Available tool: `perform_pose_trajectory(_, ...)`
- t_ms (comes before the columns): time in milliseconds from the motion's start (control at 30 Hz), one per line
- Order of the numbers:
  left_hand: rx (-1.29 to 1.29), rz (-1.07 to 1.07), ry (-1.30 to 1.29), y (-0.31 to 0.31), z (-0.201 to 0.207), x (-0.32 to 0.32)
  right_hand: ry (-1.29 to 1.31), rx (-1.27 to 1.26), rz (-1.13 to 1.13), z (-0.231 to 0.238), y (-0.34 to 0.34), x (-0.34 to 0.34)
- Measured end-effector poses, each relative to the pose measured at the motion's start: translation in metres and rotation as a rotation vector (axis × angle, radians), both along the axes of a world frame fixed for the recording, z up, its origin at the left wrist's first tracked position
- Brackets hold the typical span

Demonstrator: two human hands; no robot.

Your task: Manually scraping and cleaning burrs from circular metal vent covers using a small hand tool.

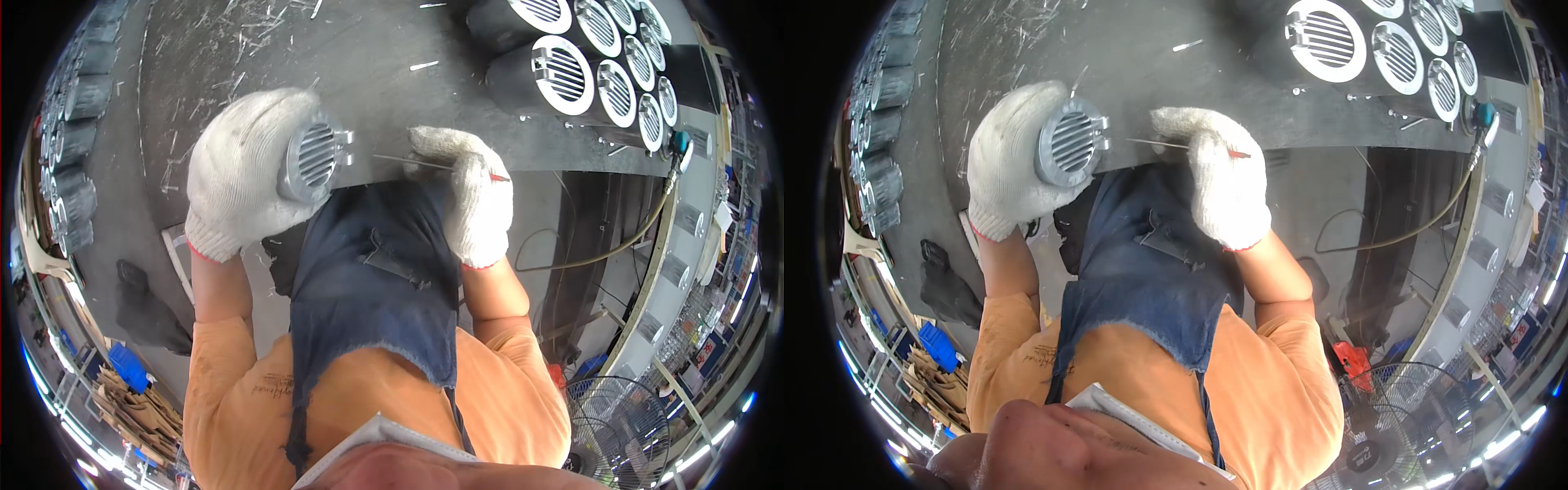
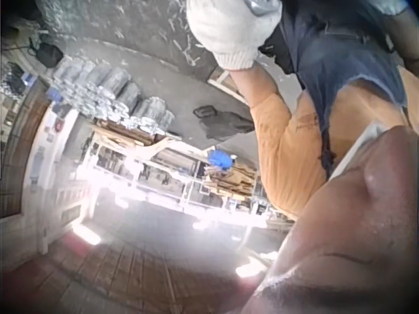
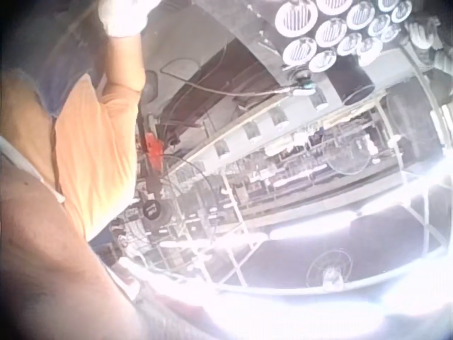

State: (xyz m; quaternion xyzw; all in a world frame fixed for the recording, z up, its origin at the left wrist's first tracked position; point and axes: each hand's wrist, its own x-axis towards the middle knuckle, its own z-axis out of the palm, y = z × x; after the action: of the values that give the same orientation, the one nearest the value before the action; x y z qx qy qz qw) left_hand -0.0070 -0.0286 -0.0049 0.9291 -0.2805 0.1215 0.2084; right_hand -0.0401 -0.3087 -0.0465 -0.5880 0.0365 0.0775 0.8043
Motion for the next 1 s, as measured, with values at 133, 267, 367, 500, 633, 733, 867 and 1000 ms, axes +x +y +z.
perform_pose_trajectory(133, 0.029, 0.019, 0.09, 0.001, 0.001, 0.001, -0.237, -0.111, 0.045, -0.008, 0.018, 0.006)
perform_pose_trajectory(267, 0.019, -0.001, 0.033, 0.001, -0.005, 0.0, -0.455, -0.248, 0.066, -0.018, 0.029, 0.018)
perform_pose_trajectory(367, -0.011, -0.003, 0.016, -0.001, -0.006, -0.001, -0.566, -0.348, 0.088, -0.019, 0.034, 0.028)
perform_pose_trajectory(500, -0.024, -0.03, 0.005, -0.006, -0.005, -0.002, -0.908, -0.629, 0.078, -0.018, 0.036, 0.034)
perform_pose_trajectory(633, 0.016, -0.021, -0.008, -0.007, -0.004, -0.004, -0.605, -0.635, 0.087, -0.025, 0.031, 0.031)
perform_pose_trajectory(733, -0.049, 0.053, 0.032, -0.004, -0.005, -0.005, -0.129, 0.15, -0.043, -0.035, 0.033, 0.022)
perform_pose_trajectory(867, -0.079, 0.087, 0.01, -0.002, -0.002, -0.007, -0.326, 0.208, 0.031, -0.039, 0.041, 0.003)
perform_pose_trajectory(1000, -0.033, 0.069, 0.029, -0.003, -0.002, -0.005, -0.396, -0.027, 0.105, -0.032, 0.041, 0.003)
